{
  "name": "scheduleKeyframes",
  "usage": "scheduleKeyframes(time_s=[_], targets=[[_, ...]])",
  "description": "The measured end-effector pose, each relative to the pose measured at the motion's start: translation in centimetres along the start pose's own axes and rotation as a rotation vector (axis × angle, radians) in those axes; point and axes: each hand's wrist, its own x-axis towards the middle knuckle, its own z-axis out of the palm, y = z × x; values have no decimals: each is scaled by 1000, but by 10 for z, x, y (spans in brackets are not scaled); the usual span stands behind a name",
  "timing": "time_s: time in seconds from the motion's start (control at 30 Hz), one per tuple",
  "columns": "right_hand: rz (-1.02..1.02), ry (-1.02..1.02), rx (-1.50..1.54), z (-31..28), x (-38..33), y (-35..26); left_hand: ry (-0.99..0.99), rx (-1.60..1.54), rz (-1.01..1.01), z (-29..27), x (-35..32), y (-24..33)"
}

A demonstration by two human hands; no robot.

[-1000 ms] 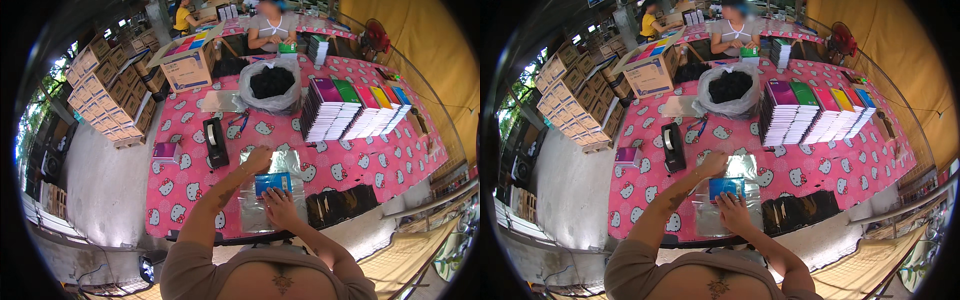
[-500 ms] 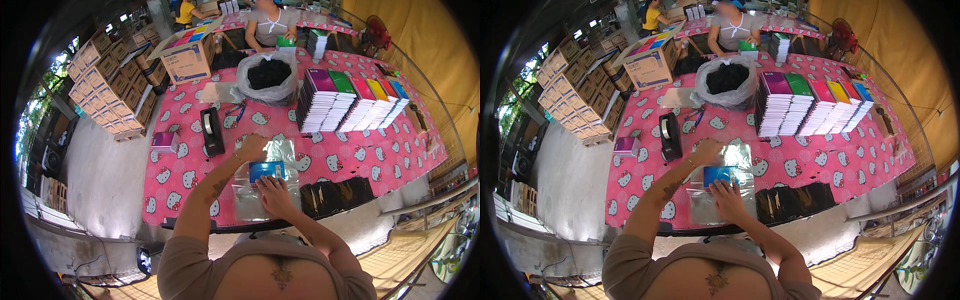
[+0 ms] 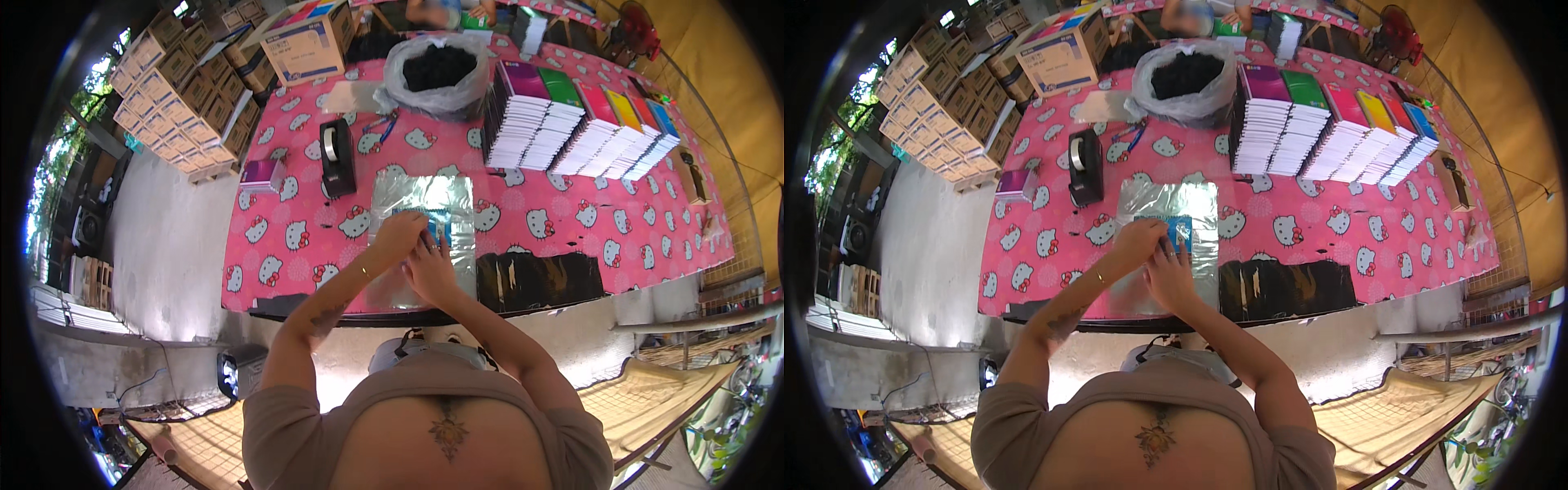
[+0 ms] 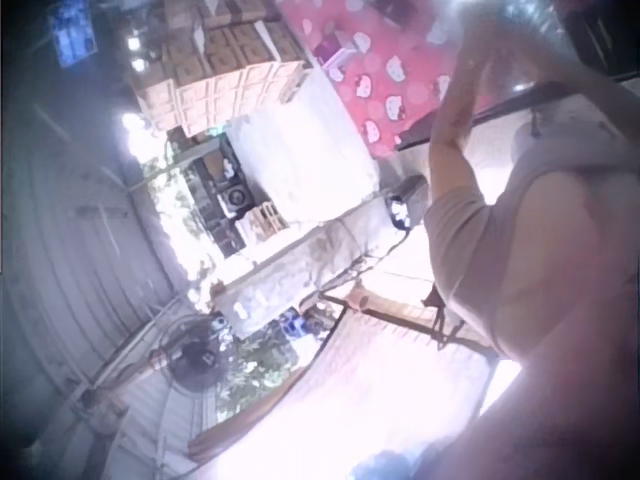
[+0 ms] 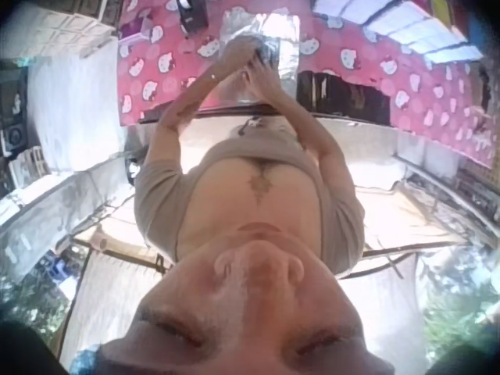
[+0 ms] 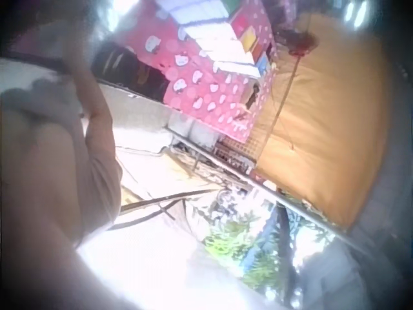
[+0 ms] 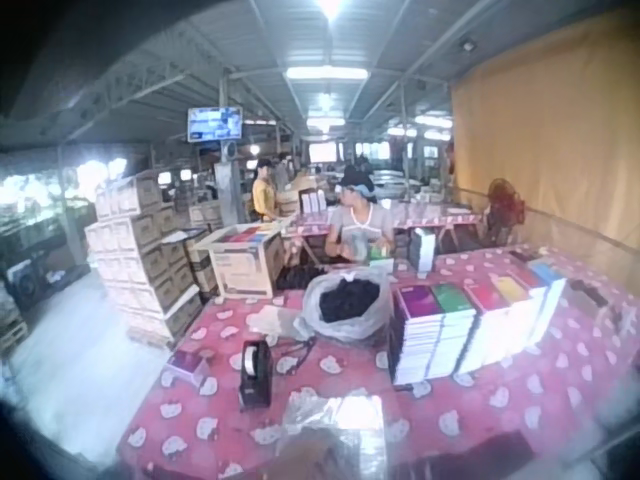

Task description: The person places small notebooks into silver foil pouches and seals them with adhesive tape.

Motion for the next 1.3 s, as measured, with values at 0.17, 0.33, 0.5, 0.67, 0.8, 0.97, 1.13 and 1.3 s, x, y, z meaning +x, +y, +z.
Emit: scheduleKeyframes(time_s=[0.17, 0.33, 0.5, 0.67, 0.8, 0.97, 1.13, 1.3], targets=[[-42, -30, -30, 18, -5, 9, 286, 3, -59, 30, -20, 15], [81, 49, 427, 23, 4, 30, 16, -415, -365, -5, -10, 24], [173, 80, 500, -12, 11, 35, 266, -94, -90, 25, -26, 20], [-102, -34, -141, -32, 11, 51, 279, -44, -115, 37, -26, 19], [-131, -15, -257, -19, 8, 63, 334, 228, -168, 25, -46, 23], [-101, -70, -246, -19, 1, 60, 440, -6, -589, -5, -40, -68], [-126, -57, -197, -26, 10, 47, 687, -473, -944, -56, -41, -193], [-94, -53, -145, -33, 8, 55, 555, -1235, -1006, -63, -17, -182]])
